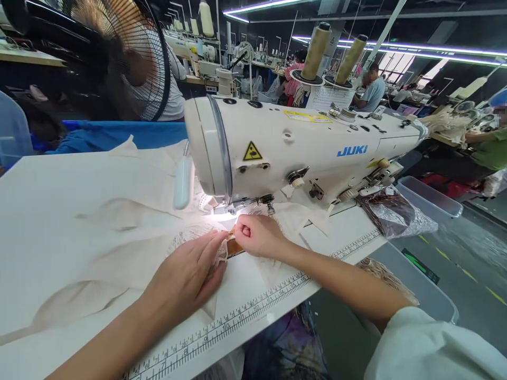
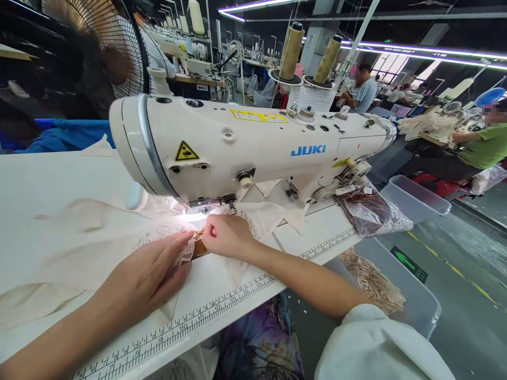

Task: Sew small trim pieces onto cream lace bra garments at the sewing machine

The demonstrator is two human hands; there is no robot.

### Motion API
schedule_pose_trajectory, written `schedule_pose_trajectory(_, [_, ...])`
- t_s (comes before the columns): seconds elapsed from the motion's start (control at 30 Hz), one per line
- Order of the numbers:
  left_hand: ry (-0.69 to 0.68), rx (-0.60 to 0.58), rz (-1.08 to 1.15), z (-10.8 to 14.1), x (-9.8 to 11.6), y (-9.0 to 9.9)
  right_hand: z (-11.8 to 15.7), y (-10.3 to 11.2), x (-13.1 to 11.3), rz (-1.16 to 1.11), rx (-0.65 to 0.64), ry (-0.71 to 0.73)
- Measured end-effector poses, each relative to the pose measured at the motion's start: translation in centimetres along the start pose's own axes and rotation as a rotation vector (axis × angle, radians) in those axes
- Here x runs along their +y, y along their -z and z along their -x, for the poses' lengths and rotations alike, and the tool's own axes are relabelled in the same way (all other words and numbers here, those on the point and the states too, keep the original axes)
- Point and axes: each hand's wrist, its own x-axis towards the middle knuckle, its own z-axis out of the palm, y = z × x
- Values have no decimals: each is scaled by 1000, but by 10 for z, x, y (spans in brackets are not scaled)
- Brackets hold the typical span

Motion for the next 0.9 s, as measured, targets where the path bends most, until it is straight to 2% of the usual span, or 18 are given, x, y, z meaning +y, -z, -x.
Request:
schedule_pose_trajectory(0.4, [-27,-31,-8,-2,2,-3,-3,-2,0,110,-6,17])
schedule_pose_trajectory(0.63, [-55,-22,-46,-3,3,-4,-4,-4,2,105,21,29])
schedule_pose_trajectory(0.9, [-22,-39,-35,-4,3,-5,-2,-4,1,83,23,31])
